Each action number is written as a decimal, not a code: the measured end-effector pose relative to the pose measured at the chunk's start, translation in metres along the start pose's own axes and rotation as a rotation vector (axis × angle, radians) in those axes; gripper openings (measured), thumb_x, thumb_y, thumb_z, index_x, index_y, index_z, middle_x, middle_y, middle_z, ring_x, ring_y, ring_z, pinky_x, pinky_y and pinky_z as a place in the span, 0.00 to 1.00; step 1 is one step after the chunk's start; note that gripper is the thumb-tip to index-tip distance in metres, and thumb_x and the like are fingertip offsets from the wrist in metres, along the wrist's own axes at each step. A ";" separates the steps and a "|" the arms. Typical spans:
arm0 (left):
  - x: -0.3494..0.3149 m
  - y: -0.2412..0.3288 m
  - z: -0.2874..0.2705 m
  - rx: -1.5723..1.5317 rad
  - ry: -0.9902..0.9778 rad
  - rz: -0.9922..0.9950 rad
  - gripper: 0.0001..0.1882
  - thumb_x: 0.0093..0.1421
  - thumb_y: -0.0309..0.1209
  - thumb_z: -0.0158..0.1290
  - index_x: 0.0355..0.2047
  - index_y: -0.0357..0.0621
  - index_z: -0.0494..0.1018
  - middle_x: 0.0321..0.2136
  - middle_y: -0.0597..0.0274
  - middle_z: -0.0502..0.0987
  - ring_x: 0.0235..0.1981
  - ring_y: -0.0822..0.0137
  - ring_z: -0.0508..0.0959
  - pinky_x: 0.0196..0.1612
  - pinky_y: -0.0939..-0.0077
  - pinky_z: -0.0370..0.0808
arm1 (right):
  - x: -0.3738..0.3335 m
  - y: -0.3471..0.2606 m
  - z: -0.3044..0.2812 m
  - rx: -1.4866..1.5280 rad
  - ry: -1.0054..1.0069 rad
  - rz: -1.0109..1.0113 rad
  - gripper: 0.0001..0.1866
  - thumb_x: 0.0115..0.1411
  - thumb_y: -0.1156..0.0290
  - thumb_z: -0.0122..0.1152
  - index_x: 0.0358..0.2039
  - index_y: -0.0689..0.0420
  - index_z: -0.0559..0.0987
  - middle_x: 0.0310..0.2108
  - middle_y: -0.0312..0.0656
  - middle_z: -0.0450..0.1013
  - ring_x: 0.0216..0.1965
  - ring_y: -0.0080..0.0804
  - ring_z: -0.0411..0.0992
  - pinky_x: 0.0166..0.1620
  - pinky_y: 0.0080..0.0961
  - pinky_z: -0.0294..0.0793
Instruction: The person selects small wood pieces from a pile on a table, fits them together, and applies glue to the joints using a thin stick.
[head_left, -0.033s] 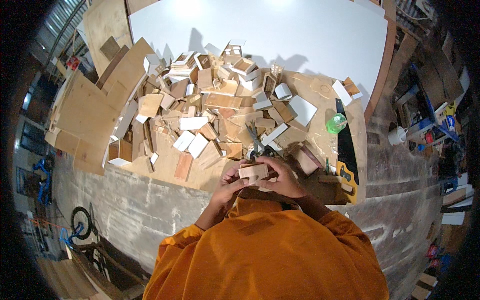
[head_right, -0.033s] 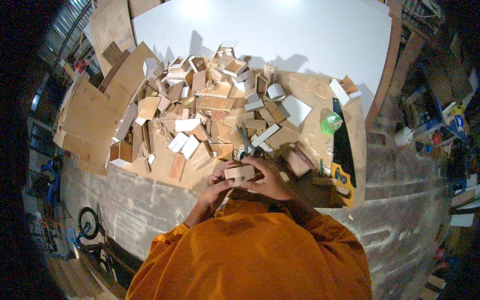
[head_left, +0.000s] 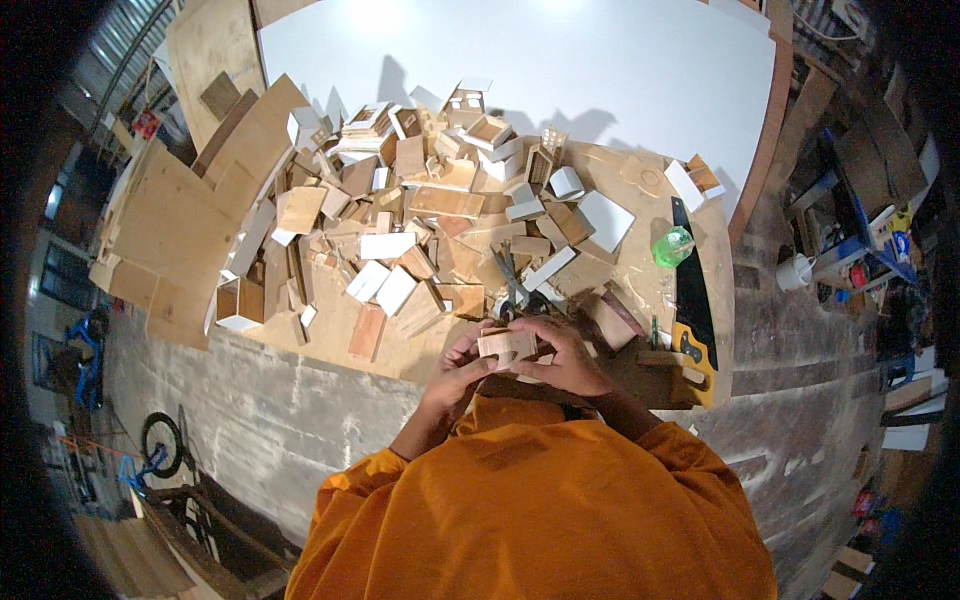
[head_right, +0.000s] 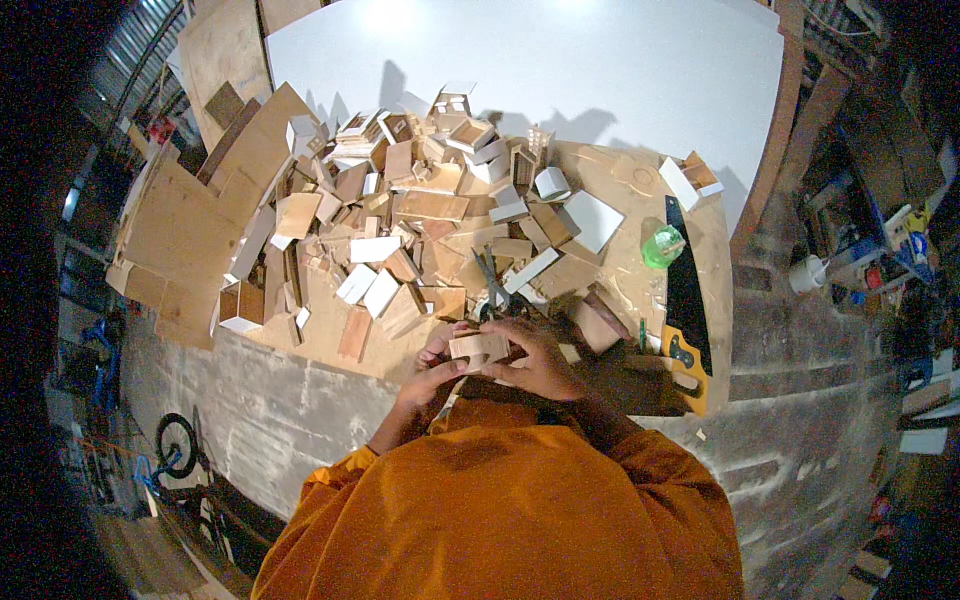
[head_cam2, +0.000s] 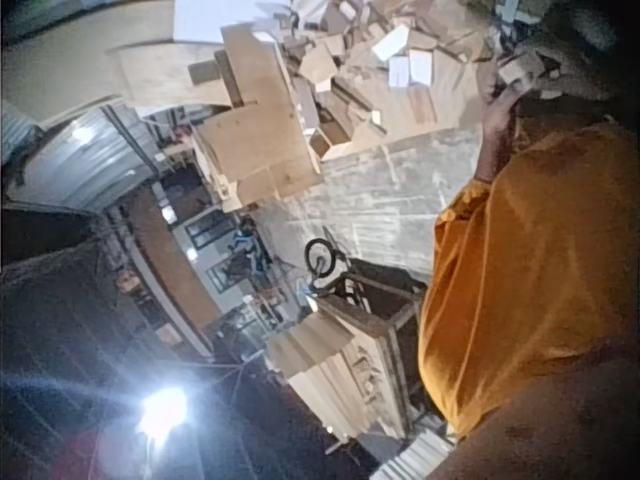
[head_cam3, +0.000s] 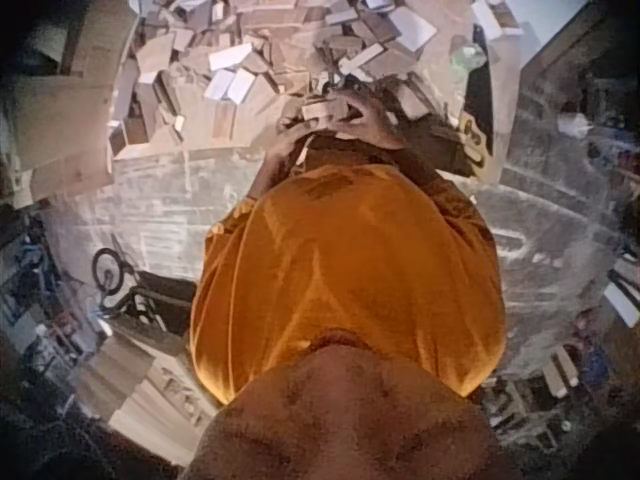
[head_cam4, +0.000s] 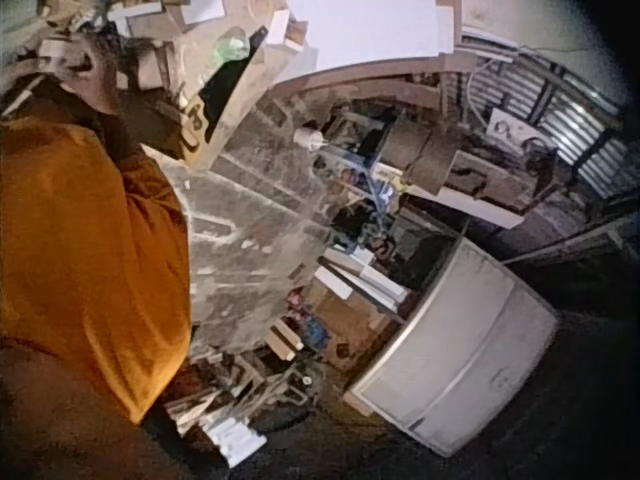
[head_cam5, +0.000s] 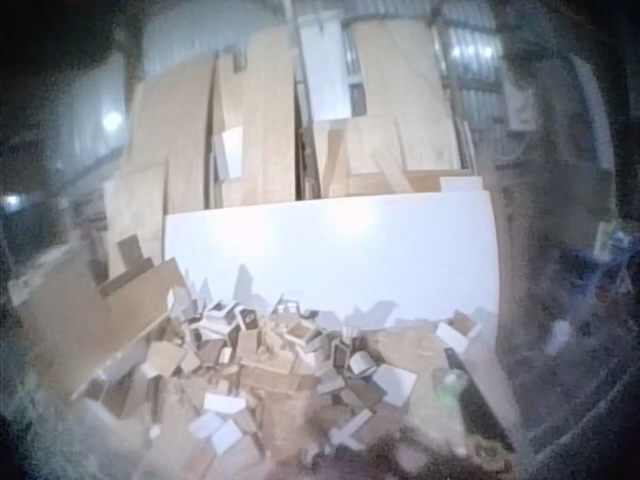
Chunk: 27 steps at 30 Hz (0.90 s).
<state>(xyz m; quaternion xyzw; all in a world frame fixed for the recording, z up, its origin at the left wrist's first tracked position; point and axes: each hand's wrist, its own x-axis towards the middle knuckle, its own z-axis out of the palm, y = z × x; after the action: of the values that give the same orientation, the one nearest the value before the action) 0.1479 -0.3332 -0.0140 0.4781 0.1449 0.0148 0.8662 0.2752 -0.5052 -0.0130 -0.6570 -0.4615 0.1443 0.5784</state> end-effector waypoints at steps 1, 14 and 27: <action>-0.001 0.000 0.000 -0.078 0.009 -0.033 0.28 0.55 0.20 0.56 0.57 0.42 0.64 0.49 0.61 0.73 0.49 0.65 0.74 0.53 0.70 0.70 | 0.001 -0.001 -0.002 -0.077 -0.046 -0.054 0.30 0.49 0.68 0.71 0.51 0.61 0.70 0.46 0.49 0.73 0.46 0.39 0.73 0.46 0.30 0.73; 0.001 -0.019 -0.019 -0.242 0.092 -0.104 0.20 0.57 0.23 0.55 0.51 0.40 0.70 0.43 0.60 0.77 0.43 0.67 0.77 0.48 0.72 0.73 | 0.003 -0.015 -0.003 -0.328 -0.054 -0.002 0.31 0.45 0.58 0.72 0.48 0.60 0.74 0.44 0.49 0.71 0.44 0.45 0.71 0.46 0.34 0.71; 0.001 -0.010 0.003 0.803 0.288 0.440 0.32 0.57 0.34 0.57 0.60 0.38 0.61 0.52 0.55 0.70 0.51 0.64 0.72 0.53 0.70 0.69 | 0.001 -0.010 -0.004 -0.396 0.090 0.070 0.32 0.44 0.59 0.74 0.46 0.65 0.74 0.42 0.49 0.69 0.43 0.43 0.70 0.44 0.34 0.71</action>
<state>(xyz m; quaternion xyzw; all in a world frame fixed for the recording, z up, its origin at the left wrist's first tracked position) 0.1480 -0.3407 -0.0212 0.7871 0.1530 0.2070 0.5605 0.2738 -0.5078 -0.0028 -0.7792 -0.4314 0.0412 0.4528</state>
